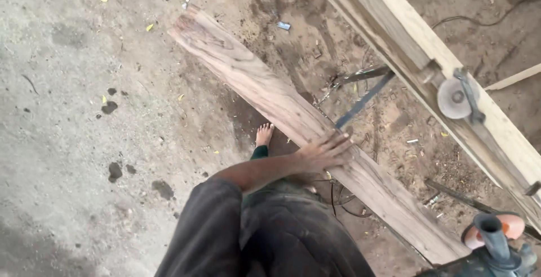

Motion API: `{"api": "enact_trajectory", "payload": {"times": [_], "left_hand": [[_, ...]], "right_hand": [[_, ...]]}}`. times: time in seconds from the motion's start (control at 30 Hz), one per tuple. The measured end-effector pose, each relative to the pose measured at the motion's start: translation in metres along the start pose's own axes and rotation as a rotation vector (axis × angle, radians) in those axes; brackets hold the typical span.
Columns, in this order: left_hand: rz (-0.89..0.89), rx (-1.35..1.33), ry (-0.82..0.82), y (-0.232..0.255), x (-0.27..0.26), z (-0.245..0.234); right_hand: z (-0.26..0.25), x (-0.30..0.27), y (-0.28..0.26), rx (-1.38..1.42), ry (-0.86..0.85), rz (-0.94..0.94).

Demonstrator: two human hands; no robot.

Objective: Sanding a wooden plank using an angle grinder.

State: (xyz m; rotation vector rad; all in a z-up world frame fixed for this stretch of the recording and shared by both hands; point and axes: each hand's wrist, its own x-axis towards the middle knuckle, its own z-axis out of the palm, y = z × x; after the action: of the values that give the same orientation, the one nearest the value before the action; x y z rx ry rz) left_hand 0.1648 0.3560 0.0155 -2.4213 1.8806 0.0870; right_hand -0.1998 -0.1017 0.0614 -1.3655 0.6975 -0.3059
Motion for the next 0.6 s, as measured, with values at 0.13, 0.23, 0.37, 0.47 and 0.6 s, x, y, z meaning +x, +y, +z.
{"api": "enact_trajectory", "payload": {"times": [0.13, 0.23, 0.37, 0.47, 0.6], "left_hand": [[-0.052, -0.181, 0.039, 0.003, -0.001, 0.04], [-0.097, -0.329, 0.057, 0.004, 0.012, 0.037], [-0.091, -0.515, 0.091, -0.01, 0.002, 0.085], [-0.514, -0.771, 0.404, -0.067, -0.035, 0.142], [-1.208, -1.044, 1.072, -0.179, -0.18, 0.062]], "right_hand": [[0.03, 0.036, -0.021, -0.034, -0.019, -0.008], [0.028, 0.077, -0.061, -0.096, -0.066, -0.031], [0.054, 0.127, -0.065, -0.098, -0.18, -0.023], [0.087, 0.128, -0.038, -0.041, -0.234, -0.002], [0.086, 0.076, 0.022, 0.005, -0.164, -0.005]]}}
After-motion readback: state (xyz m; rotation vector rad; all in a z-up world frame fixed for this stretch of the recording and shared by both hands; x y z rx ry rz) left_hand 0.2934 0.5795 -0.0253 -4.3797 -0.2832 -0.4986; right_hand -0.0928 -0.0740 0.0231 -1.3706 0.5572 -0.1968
